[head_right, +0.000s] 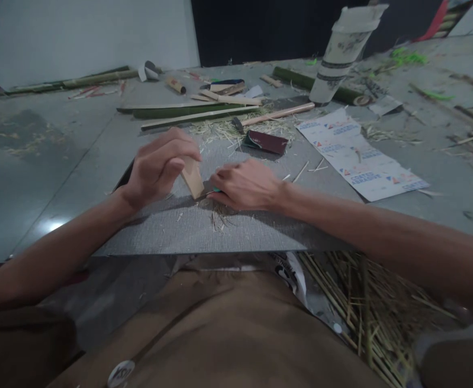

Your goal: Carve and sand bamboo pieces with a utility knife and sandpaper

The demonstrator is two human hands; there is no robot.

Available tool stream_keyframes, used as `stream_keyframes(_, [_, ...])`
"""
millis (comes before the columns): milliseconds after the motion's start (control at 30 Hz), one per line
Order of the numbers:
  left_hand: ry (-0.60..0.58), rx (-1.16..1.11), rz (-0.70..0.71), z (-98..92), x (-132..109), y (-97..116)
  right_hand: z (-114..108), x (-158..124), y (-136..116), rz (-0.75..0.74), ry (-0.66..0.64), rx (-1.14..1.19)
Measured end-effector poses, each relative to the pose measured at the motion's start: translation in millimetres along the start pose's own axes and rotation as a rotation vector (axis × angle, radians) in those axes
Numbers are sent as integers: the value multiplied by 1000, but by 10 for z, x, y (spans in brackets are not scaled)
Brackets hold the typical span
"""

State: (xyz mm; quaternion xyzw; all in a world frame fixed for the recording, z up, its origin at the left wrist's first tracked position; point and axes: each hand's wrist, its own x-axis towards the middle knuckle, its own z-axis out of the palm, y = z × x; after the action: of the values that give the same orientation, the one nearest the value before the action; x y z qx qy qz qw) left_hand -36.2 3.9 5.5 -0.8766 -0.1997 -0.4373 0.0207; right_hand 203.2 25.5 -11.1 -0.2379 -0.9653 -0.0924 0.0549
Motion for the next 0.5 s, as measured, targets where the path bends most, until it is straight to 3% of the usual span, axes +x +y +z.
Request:
stream_keyframes(100, [0, 2, 5, -10, 2, -13, -32, 18, 11, -25, 9, 3])
stream_keyframes(267, [12, 13, -24, -19, 10, -13, -129, 76, 46, -23, 165, -4])
stream_keyframes(500, [-36, 24, -101, 4, -30, -6, -81, 74, 28, -15, 81, 33])
